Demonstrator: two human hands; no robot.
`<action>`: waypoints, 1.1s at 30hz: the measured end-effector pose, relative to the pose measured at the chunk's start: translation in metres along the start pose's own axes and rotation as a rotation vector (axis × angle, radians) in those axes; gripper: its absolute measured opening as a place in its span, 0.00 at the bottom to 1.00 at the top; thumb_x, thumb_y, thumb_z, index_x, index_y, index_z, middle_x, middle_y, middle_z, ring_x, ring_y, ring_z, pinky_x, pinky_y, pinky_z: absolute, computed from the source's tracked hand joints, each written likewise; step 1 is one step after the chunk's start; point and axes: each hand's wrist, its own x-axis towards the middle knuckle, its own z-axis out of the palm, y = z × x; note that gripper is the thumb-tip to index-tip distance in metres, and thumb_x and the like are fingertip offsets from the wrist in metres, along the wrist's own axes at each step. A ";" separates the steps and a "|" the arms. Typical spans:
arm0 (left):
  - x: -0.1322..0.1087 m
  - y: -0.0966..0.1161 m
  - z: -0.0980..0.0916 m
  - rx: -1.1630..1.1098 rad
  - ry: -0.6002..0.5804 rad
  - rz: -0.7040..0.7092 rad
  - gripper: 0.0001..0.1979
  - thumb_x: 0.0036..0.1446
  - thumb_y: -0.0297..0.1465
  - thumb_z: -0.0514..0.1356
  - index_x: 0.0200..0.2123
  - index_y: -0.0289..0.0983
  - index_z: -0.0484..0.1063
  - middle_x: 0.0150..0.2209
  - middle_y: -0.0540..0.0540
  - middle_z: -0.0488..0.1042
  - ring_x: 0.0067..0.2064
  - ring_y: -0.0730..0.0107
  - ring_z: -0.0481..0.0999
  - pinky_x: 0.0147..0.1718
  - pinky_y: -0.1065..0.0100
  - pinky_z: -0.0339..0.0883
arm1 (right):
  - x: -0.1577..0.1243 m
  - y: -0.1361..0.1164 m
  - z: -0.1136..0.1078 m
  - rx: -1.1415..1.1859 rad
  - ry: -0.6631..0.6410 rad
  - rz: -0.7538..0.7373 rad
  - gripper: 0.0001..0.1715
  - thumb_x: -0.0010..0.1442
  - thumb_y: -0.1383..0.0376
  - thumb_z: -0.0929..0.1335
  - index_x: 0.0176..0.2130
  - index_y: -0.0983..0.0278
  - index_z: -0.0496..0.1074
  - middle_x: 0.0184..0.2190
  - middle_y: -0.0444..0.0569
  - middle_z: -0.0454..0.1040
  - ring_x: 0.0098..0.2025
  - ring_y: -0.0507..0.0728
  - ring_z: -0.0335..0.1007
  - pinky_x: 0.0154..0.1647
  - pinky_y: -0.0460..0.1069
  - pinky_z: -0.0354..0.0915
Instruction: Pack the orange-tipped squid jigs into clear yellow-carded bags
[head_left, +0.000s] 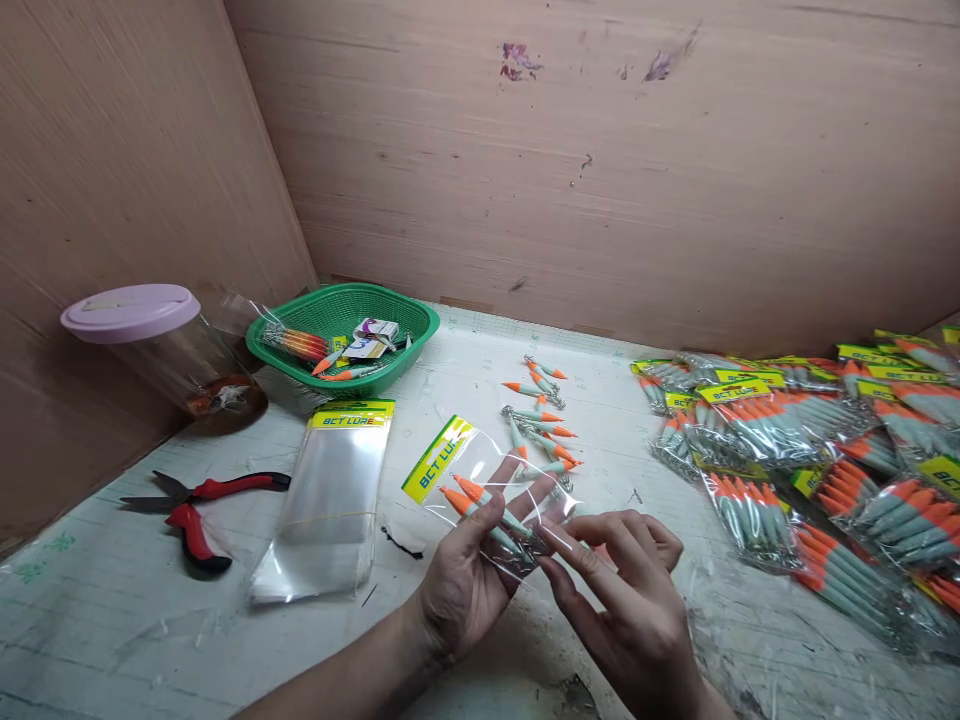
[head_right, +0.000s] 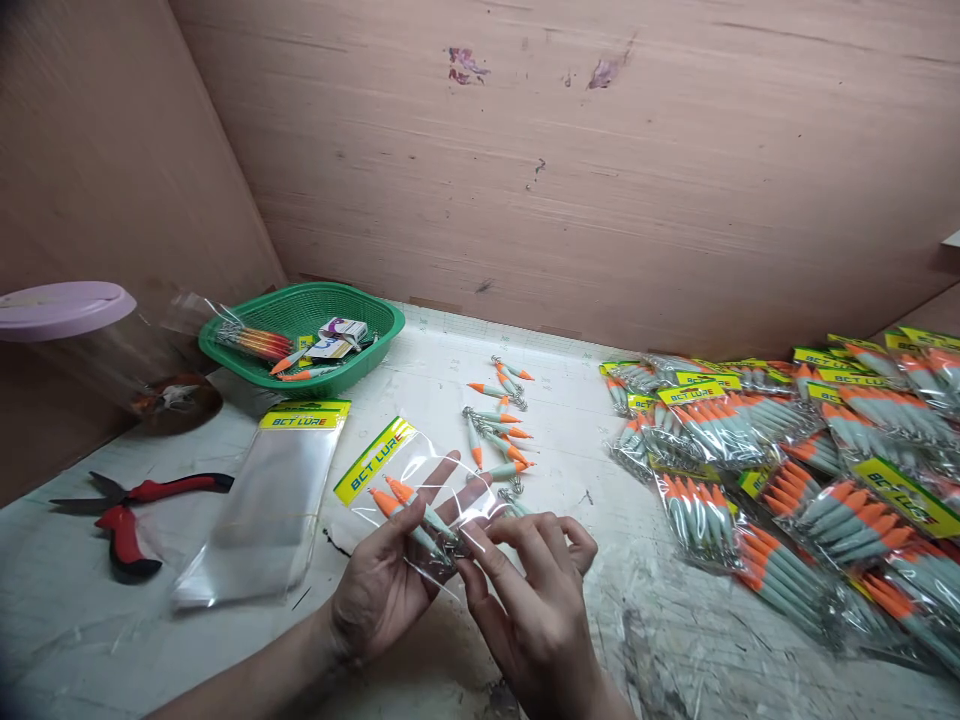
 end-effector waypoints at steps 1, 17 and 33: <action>0.000 0.001 0.001 0.000 -0.004 -0.005 0.31 0.62 0.31 0.51 0.66 0.38 0.43 0.55 0.37 0.71 0.53 0.55 0.72 0.59 0.53 0.54 | -0.001 0.000 0.000 -0.006 0.000 -0.006 0.15 0.55 0.74 0.68 0.43 0.63 0.72 0.32 0.47 0.71 0.33 0.54 0.66 0.37 0.53 0.54; 0.005 0.003 -0.001 -0.074 0.041 -0.021 0.29 0.60 0.34 0.54 0.63 0.34 0.52 0.54 0.35 0.71 0.56 0.52 0.70 0.57 0.54 0.57 | 0.003 0.007 -0.024 0.420 -0.168 0.345 0.13 0.60 0.71 0.65 0.45 0.60 0.72 0.32 0.48 0.70 0.32 0.53 0.70 0.29 0.46 0.68; 0.007 0.002 0.005 0.010 0.389 0.024 0.13 0.62 0.29 0.54 0.49 0.32 0.64 0.43 0.38 0.78 0.40 0.63 0.80 0.39 0.64 0.75 | -0.001 0.010 -0.031 0.469 0.010 0.512 0.10 0.61 0.64 0.65 0.44 0.60 0.69 0.34 0.48 0.71 0.30 0.52 0.71 0.29 0.46 0.70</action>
